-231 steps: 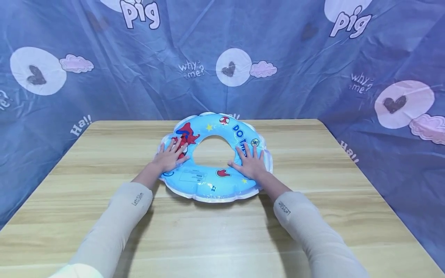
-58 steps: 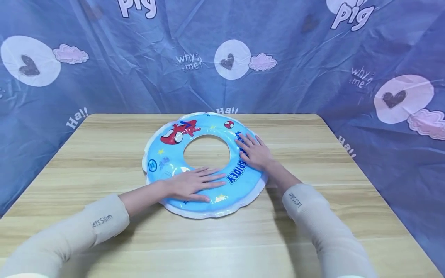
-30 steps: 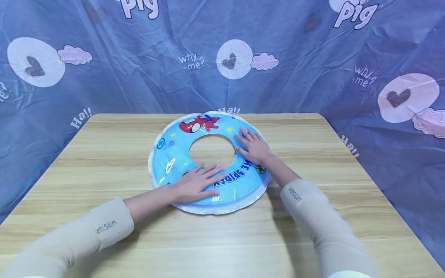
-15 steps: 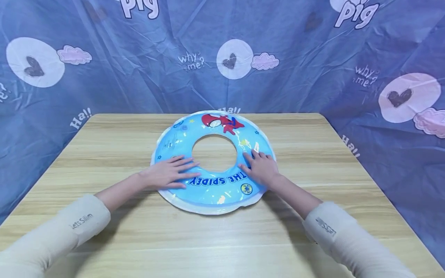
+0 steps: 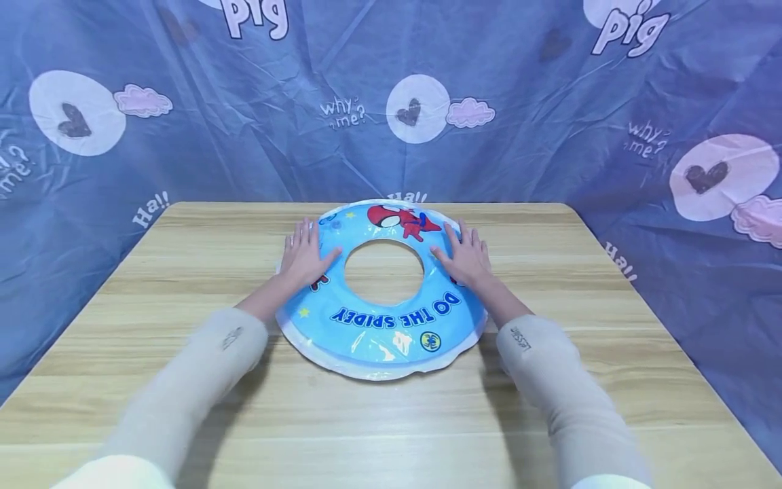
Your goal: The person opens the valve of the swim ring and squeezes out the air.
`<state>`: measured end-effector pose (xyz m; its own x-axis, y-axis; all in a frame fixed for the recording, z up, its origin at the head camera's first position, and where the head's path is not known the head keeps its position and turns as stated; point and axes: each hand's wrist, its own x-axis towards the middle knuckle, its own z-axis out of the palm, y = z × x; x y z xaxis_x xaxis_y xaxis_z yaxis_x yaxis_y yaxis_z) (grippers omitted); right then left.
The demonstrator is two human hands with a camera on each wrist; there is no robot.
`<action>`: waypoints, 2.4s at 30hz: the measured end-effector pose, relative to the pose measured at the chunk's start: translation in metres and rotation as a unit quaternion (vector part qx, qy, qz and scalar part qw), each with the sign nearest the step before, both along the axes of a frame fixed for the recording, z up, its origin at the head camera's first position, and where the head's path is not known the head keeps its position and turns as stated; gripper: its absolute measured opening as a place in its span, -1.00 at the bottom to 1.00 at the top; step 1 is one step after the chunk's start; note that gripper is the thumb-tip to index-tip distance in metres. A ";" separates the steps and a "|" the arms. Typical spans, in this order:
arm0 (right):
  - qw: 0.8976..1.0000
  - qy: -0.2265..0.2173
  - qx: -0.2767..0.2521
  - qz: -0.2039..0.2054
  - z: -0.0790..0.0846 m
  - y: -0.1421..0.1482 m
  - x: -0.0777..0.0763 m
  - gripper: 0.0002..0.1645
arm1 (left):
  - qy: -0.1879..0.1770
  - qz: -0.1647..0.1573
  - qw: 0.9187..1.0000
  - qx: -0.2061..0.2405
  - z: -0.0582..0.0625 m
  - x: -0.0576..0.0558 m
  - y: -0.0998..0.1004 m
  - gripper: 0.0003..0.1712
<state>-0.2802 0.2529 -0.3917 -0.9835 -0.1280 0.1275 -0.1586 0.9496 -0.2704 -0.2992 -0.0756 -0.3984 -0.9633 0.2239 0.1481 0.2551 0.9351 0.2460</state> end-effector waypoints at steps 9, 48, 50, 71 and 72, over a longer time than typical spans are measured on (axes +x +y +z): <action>0.997 -0.067 0.030 0.002 -0.021 0.001 -0.003 -0.08 | -0.077 0.017 0.997 -0.010 -0.020 -0.020 0.007 -0.08; 0.986 -0.136 0.094 -0.037 -0.017 -0.005 -0.007 -0.05 | -0.135 0.027 0.986 -0.089 -0.014 -0.018 0.012 -0.07; 0.986 -0.135 0.094 -0.041 -0.017 -0.005 -0.007 -0.05 | -0.139 0.027 0.986 -0.085 -0.014 -0.018 0.012 -0.07; 0.988 -0.123 0.087 -0.041 -0.018 -0.006 -0.005 -0.05 | -0.151 0.026 0.986 -0.070 -0.011 -0.020 0.010 -0.04; 0.988 -0.125 0.083 -0.037 -0.018 -0.006 -0.004 -0.06 | -0.159 0.022 0.985 -0.060 -0.011 -0.020 0.009 -0.03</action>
<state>-0.2845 0.2471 -0.4093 -0.9890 -0.0531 -0.1380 -0.0348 0.9907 -0.1317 -0.3188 -0.0663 -0.4097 -0.9658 0.1792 -0.1875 0.1426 0.9708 0.1930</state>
